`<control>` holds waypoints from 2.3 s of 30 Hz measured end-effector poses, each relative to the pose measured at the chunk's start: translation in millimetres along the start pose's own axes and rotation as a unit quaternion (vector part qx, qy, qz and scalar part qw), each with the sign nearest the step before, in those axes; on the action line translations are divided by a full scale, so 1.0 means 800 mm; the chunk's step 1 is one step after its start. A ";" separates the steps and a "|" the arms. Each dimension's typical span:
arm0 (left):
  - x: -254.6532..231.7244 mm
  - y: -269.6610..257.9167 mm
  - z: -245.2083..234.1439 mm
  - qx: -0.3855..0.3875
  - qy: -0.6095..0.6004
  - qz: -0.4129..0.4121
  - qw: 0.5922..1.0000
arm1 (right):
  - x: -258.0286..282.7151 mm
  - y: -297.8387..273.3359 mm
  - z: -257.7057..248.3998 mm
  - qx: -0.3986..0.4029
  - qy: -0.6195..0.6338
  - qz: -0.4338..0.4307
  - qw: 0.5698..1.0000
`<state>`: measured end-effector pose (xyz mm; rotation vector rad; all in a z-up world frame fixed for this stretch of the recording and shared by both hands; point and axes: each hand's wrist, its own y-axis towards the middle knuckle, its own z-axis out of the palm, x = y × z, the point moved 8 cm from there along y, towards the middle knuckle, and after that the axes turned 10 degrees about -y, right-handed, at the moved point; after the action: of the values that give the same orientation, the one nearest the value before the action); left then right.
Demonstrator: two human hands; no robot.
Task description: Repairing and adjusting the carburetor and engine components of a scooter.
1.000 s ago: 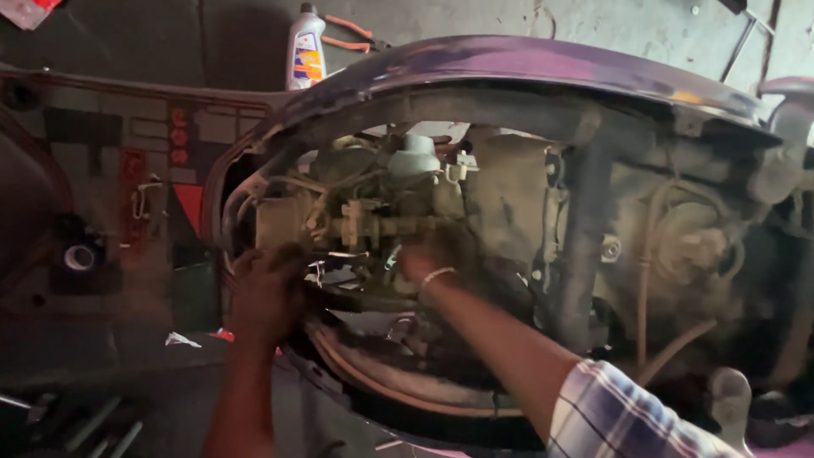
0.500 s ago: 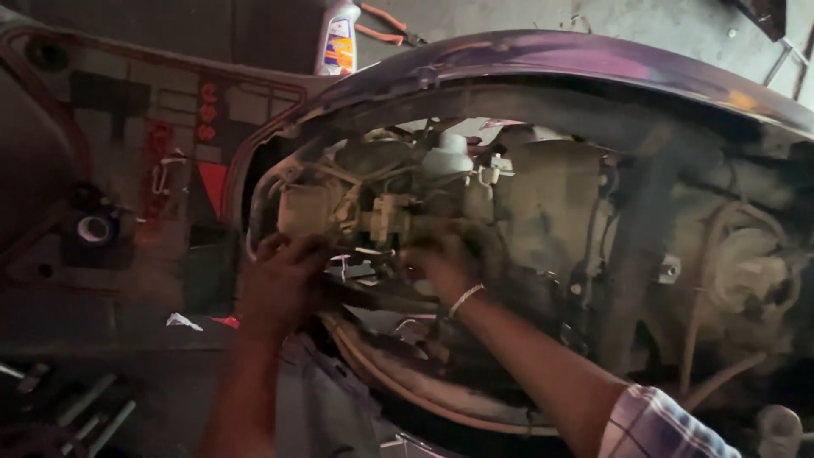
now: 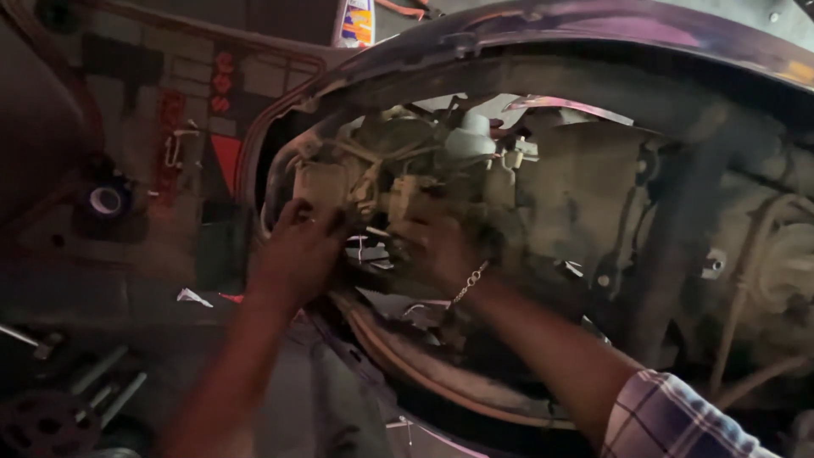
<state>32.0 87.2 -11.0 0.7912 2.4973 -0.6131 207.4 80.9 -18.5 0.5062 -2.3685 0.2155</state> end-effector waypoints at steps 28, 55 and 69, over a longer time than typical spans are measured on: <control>0.001 -0.019 -0.015 -0.244 -0.143 -0.058 0.957 | -0.124 -0.022 -0.030 0.240 -0.220 0.276 0.904; 0.026 -0.029 0.006 -0.272 -0.215 -0.075 0.935 | -0.072 -0.039 0.006 0.344 -0.387 0.075 0.852; 0.021 -0.034 -0.003 -0.289 -0.221 -0.061 0.930 | 0.030 0.040 -0.077 0.210 0.111 0.257 0.937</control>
<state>2.5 75.4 -10.5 0.2380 2.1335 -0.0543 214.9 120.5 42.5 0.0306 -2.1860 0.9781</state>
